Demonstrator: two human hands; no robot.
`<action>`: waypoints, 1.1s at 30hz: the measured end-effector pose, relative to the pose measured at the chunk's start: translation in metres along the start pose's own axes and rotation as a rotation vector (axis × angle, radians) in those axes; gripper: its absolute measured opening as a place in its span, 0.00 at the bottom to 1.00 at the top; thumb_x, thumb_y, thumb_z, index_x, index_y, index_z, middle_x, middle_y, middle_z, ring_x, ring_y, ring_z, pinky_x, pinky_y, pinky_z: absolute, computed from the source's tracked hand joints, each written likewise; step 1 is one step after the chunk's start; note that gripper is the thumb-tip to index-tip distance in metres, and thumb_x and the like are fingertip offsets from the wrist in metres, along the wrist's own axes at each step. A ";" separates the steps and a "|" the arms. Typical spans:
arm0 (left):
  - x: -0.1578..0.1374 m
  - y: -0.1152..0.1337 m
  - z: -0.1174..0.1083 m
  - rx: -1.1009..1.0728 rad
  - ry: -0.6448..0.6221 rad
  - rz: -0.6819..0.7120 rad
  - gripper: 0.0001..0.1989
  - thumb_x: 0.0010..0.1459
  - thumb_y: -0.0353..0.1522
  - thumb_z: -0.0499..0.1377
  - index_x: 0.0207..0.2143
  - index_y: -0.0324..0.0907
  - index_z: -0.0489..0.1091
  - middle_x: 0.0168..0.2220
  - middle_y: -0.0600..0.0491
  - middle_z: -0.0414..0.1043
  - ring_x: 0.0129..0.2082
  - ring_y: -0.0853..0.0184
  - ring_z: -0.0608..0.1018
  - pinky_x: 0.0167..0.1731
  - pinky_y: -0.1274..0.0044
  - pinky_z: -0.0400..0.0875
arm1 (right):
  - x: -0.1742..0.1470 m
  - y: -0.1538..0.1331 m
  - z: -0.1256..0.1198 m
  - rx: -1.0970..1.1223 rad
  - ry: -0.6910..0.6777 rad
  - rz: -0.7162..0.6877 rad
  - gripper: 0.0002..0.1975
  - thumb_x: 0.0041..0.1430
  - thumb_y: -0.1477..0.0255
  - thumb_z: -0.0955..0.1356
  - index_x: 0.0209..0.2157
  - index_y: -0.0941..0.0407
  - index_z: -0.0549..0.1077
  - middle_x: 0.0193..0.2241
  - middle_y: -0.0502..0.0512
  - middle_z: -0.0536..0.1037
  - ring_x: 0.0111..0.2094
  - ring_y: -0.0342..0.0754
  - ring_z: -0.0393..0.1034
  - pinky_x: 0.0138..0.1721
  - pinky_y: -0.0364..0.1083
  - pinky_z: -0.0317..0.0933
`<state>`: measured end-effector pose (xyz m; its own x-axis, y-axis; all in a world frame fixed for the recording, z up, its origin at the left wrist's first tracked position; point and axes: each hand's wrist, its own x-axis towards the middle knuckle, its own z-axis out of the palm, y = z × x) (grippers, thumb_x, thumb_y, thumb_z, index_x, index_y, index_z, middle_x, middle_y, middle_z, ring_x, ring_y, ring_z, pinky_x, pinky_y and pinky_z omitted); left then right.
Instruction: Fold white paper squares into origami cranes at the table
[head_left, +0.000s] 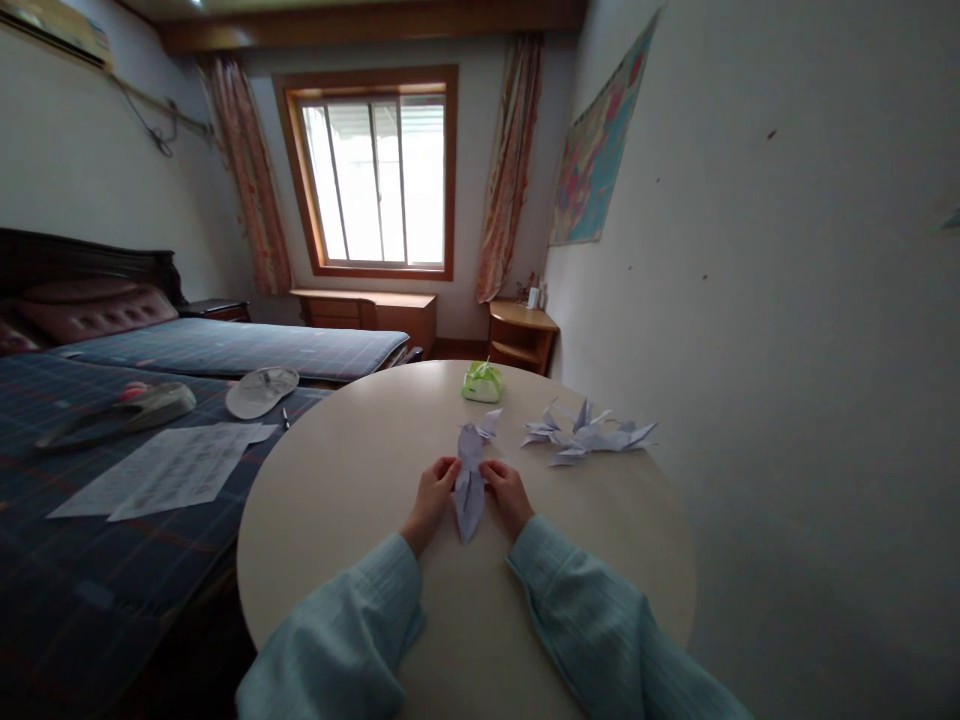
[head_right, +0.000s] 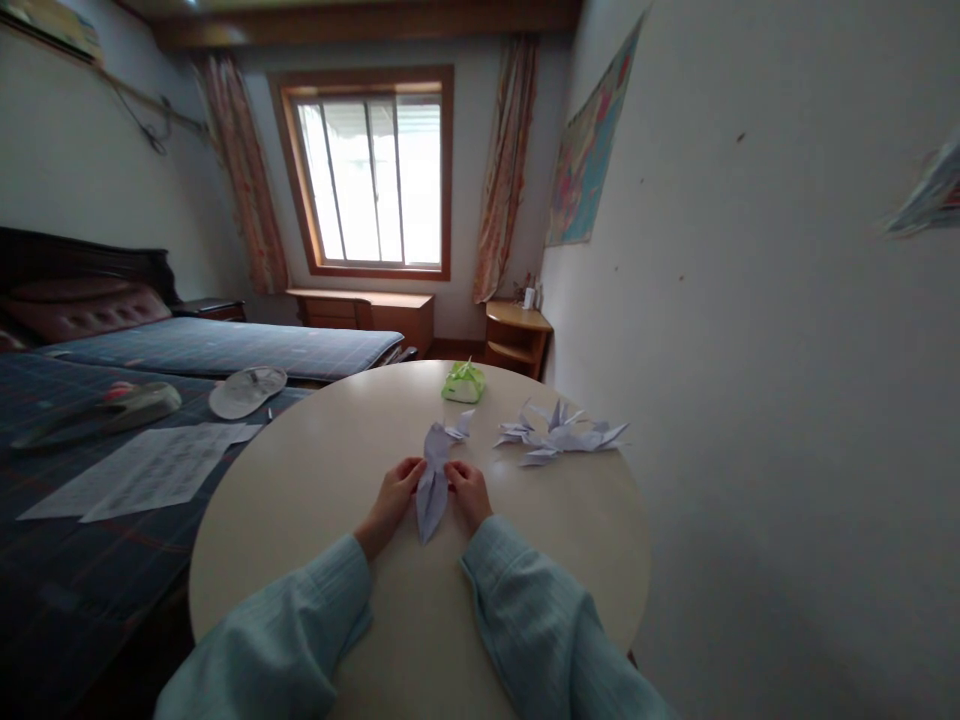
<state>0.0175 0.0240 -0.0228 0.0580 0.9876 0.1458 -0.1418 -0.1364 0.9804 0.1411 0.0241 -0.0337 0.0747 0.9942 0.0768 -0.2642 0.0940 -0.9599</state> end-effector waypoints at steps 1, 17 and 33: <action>0.000 0.000 0.000 0.005 -0.007 -0.002 0.18 0.41 0.44 0.59 0.27 0.37 0.68 0.23 0.55 0.68 0.22 0.72 0.69 0.23 0.80 0.62 | 0.000 0.000 0.000 -0.004 0.011 -0.002 0.12 0.37 0.64 0.68 0.22 0.59 0.72 0.21 0.50 0.73 0.24 0.42 0.65 0.28 0.42 0.59; -0.002 -0.007 0.003 0.008 -0.172 0.012 0.21 0.38 0.34 0.63 0.37 0.37 0.65 0.30 0.50 0.70 0.28 0.70 0.72 0.29 0.77 0.67 | -0.001 -0.004 -0.002 -0.018 0.090 -0.008 0.11 0.38 0.64 0.67 0.21 0.58 0.69 0.18 0.46 0.71 0.20 0.41 0.62 0.24 0.41 0.56; -0.002 0.002 0.001 0.116 0.132 0.127 0.14 0.47 0.38 0.54 0.32 0.37 0.71 0.31 0.49 0.73 0.31 0.66 0.73 0.32 0.77 0.65 | 0.000 -0.003 -0.001 -0.103 0.044 -0.034 0.12 0.40 0.63 0.67 0.22 0.58 0.66 0.13 0.45 0.68 0.16 0.40 0.63 0.18 0.39 0.54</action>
<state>0.0180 0.0219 -0.0214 -0.0838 0.9624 0.2583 -0.0249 -0.2612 0.9650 0.1427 0.0237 -0.0311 0.1247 0.9872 0.0997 -0.1612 0.1194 -0.9797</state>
